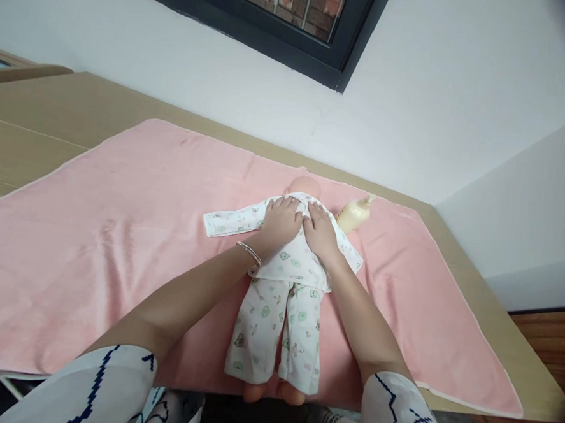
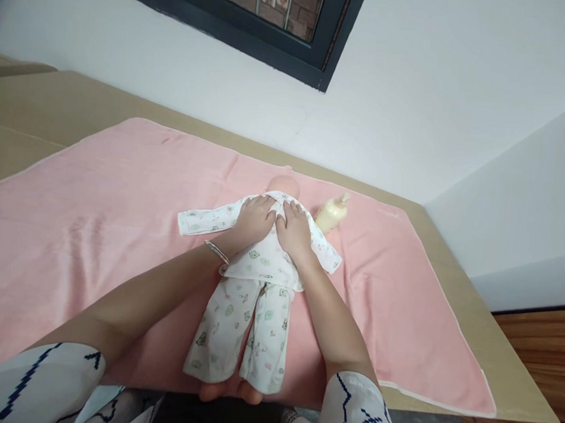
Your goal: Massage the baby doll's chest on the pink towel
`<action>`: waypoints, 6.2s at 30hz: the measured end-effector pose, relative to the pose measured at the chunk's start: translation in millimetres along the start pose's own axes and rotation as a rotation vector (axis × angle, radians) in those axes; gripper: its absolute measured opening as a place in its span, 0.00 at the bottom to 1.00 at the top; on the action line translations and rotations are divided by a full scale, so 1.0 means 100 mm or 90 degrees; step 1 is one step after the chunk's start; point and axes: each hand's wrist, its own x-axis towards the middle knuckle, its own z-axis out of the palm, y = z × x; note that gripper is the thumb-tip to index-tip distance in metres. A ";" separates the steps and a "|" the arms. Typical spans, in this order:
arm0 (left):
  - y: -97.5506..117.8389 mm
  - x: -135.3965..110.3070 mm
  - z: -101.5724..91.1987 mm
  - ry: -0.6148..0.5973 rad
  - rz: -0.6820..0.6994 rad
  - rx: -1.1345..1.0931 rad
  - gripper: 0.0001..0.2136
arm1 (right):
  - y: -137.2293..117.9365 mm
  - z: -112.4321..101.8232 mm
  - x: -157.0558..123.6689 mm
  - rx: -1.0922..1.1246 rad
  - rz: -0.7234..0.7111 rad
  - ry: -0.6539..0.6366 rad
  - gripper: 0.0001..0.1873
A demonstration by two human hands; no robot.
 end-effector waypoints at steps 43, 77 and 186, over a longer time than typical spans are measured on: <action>-0.09 0.10 -0.25 -0.118 0.124 0.010 0.17 | -0.37 -0.20 -0.23 -0.131 -0.047 -0.062 0.28; 0.16 -0.07 -0.35 -0.178 0.068 0.051 0.17 | -0.04 -0.11 -0.02 -0.073 -0.001 -0.046 0.30; 0.38 -0.17 -1.41 -0.269 -0.382 -1.090 0.27 | 0.34 -1.00 0.11 -0.170 0.158 0.097 0.24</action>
